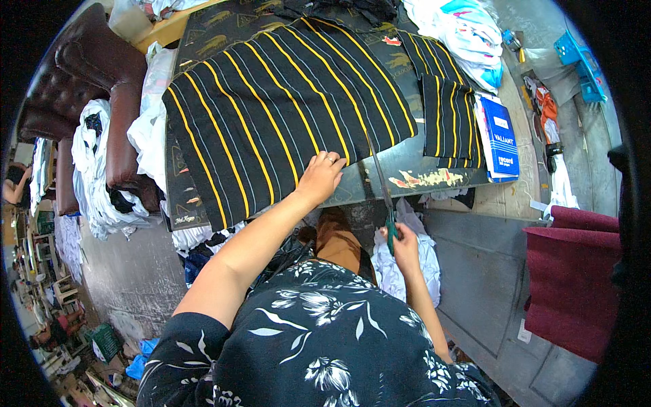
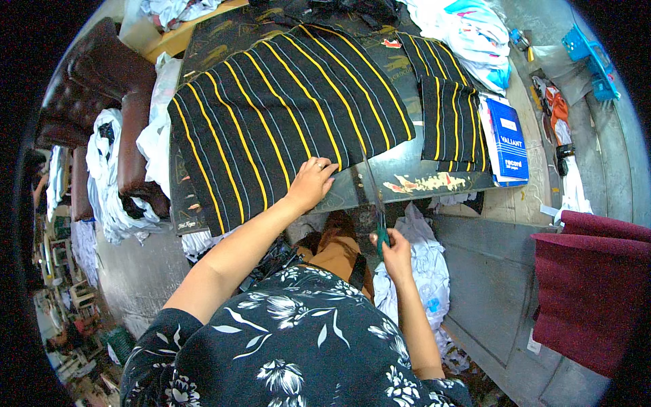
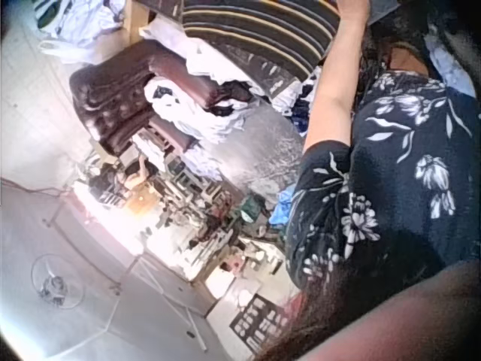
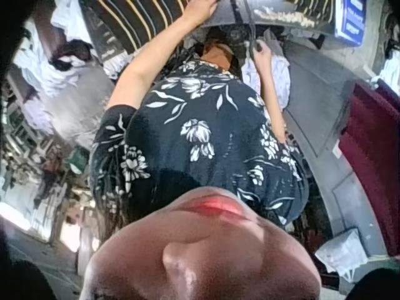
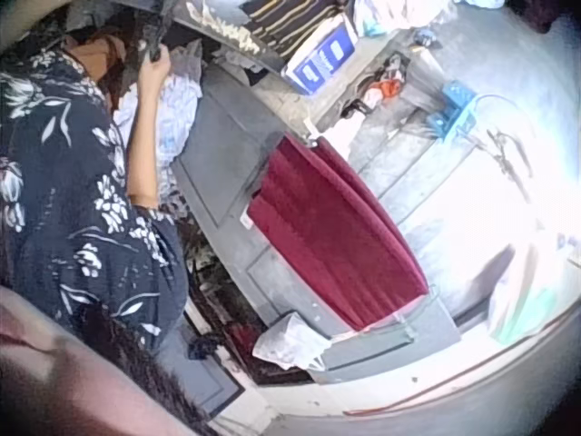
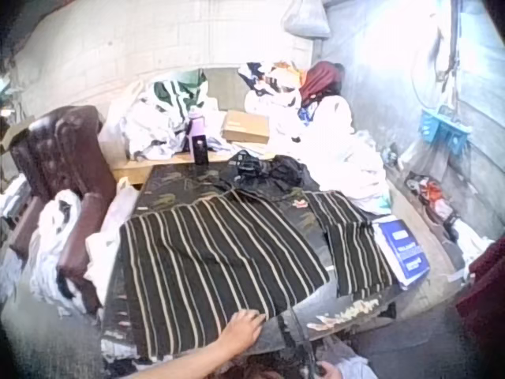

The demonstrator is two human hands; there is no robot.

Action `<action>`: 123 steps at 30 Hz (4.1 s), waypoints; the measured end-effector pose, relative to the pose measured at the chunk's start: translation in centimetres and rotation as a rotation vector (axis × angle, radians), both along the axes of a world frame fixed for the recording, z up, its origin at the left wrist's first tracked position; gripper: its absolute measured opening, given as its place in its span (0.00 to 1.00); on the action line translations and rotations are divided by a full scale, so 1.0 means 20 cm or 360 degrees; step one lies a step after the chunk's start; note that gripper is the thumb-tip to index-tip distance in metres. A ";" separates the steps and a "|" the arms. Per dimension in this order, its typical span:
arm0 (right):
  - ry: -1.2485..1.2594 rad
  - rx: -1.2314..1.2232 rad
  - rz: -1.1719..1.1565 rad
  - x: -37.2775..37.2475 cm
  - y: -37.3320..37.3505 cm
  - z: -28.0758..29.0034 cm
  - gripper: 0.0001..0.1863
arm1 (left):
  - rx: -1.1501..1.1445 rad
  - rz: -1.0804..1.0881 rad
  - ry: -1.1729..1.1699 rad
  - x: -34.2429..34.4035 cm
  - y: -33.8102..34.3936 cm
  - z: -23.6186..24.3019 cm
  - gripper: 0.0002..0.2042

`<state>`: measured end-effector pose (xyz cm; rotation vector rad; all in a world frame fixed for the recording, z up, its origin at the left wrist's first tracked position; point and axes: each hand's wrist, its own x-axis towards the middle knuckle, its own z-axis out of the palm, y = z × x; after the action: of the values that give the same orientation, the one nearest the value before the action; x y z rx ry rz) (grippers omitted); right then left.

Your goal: The person lays a large piece of black and yellow striped fabric on a table and uses shears to cut it into sections. They repeatedly adjust the fabric and make long cuts along the stripes.

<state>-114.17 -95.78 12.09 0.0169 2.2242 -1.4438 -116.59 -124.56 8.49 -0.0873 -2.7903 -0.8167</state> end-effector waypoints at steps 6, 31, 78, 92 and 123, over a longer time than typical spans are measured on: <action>-0.0706 -0.0345 -0.0012 0.32 0.15 0.05 0.09 | 0.0055 0.0068 0.0058 -0.11 0.06 -0.08 0.10; -0.1146 -0.1054 -0.0269 0.24 -0.17 -0.19 0.14 | 0.0114 0.0087 0.0261 -0.11 0.06 -0.15 0.07; -0.1102 -0.0539 0.0245 -0.37 -0.27 -0.02 0.20 | 0.0525 0.0009 0.0015 -0.05 0.05 -0.06 0.04; -0.1188 -0.0505 0.0266 -0.46 -0.34 -0.03 0.19 | 0.0742 0.0030 -0.0213 -0.03 0.04 0.01 0.16; -0.1129 -0.0259 0.0366 -0.75 -0.53 0.02 0.16 | 0.0940 -0.0023 -0.0520 -0.02 -0.02 0.09 0.09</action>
<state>-129.12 -106.32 12.52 0.1833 1.4811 -1.2351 -116.95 -124.92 10.25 0.1399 -2.6912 -1.7524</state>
